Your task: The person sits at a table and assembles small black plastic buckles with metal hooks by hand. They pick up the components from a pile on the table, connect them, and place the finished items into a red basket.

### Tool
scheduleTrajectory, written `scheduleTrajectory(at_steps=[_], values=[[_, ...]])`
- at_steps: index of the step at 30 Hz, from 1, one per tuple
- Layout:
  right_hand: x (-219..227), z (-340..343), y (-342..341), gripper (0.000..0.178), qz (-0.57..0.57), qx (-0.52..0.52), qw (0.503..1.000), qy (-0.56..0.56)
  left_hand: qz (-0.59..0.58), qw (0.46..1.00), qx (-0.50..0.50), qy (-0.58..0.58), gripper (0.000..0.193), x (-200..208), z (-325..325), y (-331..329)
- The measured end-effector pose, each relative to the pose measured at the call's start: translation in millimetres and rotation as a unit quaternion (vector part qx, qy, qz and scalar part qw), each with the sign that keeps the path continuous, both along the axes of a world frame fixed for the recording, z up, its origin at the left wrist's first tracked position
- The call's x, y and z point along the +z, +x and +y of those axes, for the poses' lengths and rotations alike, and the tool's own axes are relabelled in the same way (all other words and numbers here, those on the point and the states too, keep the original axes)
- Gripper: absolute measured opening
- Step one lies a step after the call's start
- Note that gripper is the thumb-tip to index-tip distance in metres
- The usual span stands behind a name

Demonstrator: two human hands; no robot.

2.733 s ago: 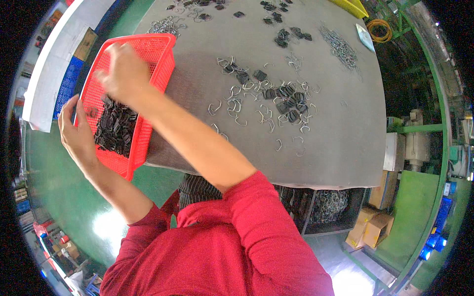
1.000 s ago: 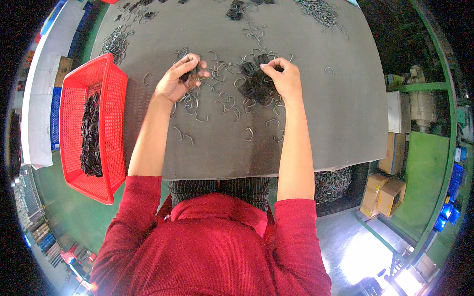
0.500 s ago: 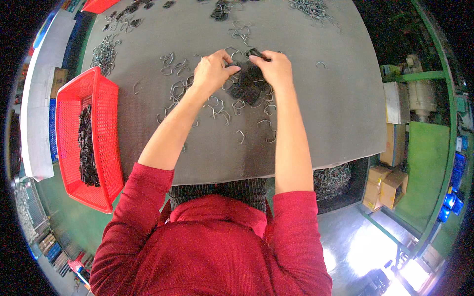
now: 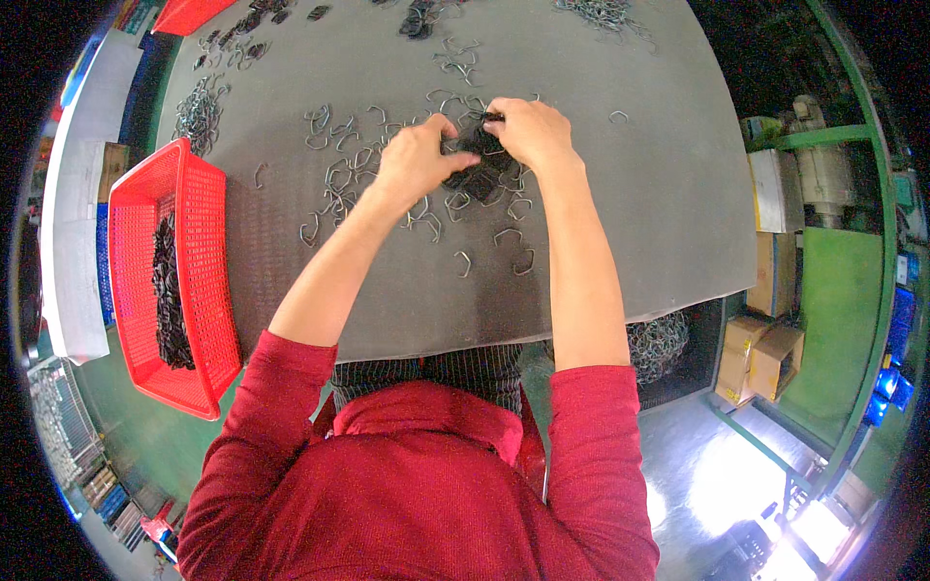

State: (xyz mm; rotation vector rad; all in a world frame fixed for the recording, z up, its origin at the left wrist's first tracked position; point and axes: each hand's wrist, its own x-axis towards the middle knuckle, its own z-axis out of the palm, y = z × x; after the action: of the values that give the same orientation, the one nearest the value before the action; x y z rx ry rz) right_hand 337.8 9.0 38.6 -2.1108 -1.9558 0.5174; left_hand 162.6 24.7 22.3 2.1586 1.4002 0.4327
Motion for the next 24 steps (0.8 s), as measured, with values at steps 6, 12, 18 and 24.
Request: scheduleTrajectory(at_steps=[6, 12, 18, 24], values=[[-5, -9, 10, 0.024, 0.150, -0.084, 0.985, -0.020, -0.125, 0.975, -0.094, -0.157, 0.028, 14, 6, -24], [-11, -20, 22, 0.027, 0.246, -0.114, 0.962, -0.003, -0.479, 0.748, -0.008, -0.458, 0.028, 29, 15, -61], [12, -8, -9, 0.041, -0.019, -0.038, 0.997, -0.070, -0.147, 0.978, 0.069, -0.130, 0.041, 7, 44, -20], [4, -37, 32, 0.031, 0.566, -0.071, 0.821, -0.020, 0.023, 0.996, 0.087, 0.002, 0.034, -13, 56, 5]])
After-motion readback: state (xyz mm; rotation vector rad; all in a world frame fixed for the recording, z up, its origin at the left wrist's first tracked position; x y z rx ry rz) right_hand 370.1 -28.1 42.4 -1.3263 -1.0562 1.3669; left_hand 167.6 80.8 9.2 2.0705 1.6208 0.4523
